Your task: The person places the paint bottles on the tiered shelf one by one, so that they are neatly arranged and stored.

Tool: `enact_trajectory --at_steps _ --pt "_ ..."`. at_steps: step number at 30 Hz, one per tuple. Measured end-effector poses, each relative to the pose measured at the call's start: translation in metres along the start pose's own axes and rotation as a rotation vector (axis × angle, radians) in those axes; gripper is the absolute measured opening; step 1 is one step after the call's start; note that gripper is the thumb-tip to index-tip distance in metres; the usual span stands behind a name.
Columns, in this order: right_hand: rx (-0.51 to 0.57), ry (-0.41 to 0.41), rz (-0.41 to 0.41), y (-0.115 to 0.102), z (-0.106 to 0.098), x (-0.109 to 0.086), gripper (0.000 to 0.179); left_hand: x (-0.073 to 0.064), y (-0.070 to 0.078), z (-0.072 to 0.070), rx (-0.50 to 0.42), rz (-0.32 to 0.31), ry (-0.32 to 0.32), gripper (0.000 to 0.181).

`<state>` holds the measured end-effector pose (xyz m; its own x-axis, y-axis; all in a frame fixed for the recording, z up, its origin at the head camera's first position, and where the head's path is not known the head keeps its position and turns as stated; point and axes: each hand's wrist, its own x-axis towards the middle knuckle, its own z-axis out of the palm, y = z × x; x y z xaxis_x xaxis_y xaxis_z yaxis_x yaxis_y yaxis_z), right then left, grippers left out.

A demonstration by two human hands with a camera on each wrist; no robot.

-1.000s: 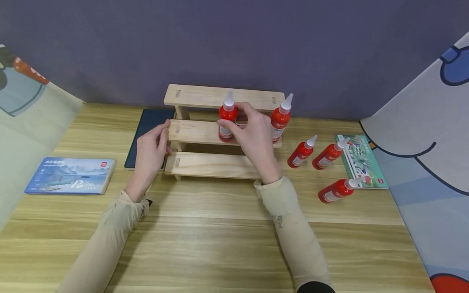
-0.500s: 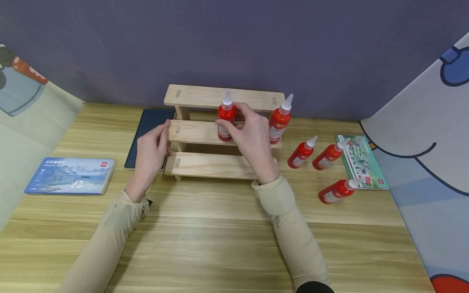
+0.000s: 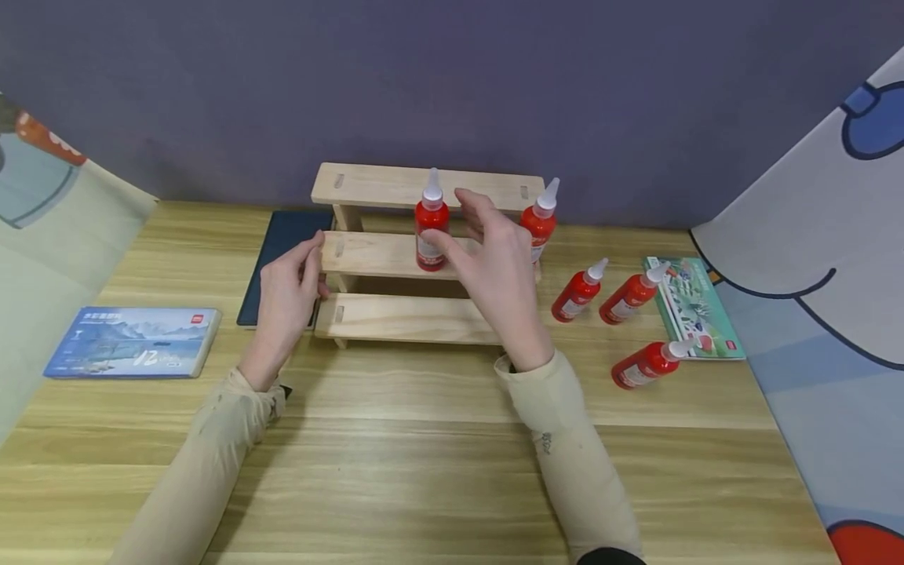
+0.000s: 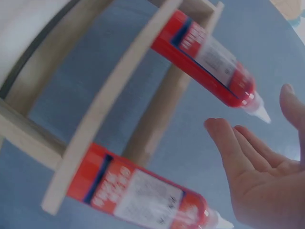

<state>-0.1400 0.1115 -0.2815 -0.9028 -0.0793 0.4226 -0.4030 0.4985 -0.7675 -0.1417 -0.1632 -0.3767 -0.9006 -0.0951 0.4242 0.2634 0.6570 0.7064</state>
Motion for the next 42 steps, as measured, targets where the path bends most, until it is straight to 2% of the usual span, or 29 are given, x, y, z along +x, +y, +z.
enact_trajectory --at_steps 10,20,31,34,42 --pt "-0.078 0.023 -0.038 -0.016 -0.035 -0.025 0.053 0.000 0.000 0.000 0.000 -0.009 -0.002 0.038" --pt "-0.113 0.070 -0.018 -0.021 -0.071 -0.048 0.059 0.001 0.000 -0.002 -0.001 -0.012 0.001 0.038" --pt "-0.153 0.161 0.030 -0.012 -0.099 -0.067 0.061 -0.001 0.000 0.000 -0.017 -0.002 -0.009 0.038" --pt "-0.175 0.167 0.066 -0.005 -0.107 -0.073 0.060 -0.001 0.000 0.000 -0.014 -0.002 -0.008 0.038" --pt "-0.240 0.167 0.102 0.015 -0.118 -0.083 0.060 -0.002 0.000 -0.001 -0.022 -0.008 -0.009 0.038"
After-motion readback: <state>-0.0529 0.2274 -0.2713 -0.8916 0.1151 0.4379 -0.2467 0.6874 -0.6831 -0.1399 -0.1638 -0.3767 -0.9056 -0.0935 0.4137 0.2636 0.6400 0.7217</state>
